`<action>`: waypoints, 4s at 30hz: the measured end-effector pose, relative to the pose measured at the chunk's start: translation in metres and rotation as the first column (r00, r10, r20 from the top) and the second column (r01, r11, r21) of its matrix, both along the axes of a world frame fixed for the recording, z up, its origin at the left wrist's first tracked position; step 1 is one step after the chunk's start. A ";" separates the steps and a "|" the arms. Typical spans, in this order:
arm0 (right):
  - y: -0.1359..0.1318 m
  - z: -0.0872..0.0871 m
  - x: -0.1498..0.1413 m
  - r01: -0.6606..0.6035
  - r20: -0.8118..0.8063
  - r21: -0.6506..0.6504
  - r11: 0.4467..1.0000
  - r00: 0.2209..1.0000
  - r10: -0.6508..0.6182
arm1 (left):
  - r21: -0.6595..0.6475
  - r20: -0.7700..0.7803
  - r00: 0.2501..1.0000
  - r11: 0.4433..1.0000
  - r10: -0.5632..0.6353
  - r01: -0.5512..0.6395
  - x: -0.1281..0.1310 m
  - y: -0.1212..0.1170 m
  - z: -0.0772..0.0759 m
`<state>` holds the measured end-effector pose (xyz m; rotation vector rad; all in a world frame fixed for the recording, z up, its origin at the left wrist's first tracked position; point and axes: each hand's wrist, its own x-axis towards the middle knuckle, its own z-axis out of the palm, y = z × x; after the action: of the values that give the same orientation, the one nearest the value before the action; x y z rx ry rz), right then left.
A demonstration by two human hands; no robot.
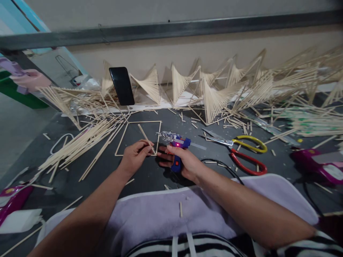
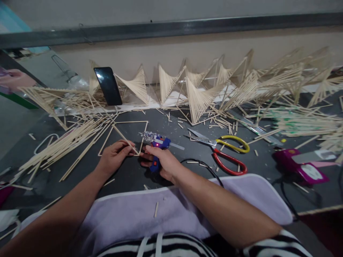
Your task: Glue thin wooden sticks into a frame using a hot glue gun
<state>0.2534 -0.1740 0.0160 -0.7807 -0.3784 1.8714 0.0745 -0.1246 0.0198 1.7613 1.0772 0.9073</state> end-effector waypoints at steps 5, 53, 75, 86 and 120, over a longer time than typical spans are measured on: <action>0.000 0.001 0.000 -0.006 0.014 -0.007 1.000 1.000 0.006 | -0.027 0.000 1.000 1.000 0.009 -0.009 0.001 -0.001 0.002; 0.005 0.008 0.027 -0.126 0.670 0.074 0.989 0.741 0.044 | 0.010 -0.038 0.999 1.000 0.006 -0.006 0.000 -0.004 0.003; -0.004 0.009 0.026 -0.617 0.978 0.084 0.782 -0.099 -0.183 | 0.111 -0.102 0.995 0.994 0.002 0.009 -0.002 -0.002 0.001; -0.003 0.009 0.026 -0.591 0.975 0.020 0.806 -0.168 -0.147 | 0.094 -0.076 0.997 0.996 0.014 -0.007 -0.001 -0.002 0.000; 0.003 0.024 0.037 -0.480 0.974 -0.049 0.876 0.173 0.149 | 0.055 -0.052 0.999 0.998 -0.010 0.013 -0.002 -0.003 0.002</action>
<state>0.2903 -0.1712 0.0401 -1.7465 -1.7151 1.3464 0.0725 -0.1276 0.0214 1.8436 1.0826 0.8967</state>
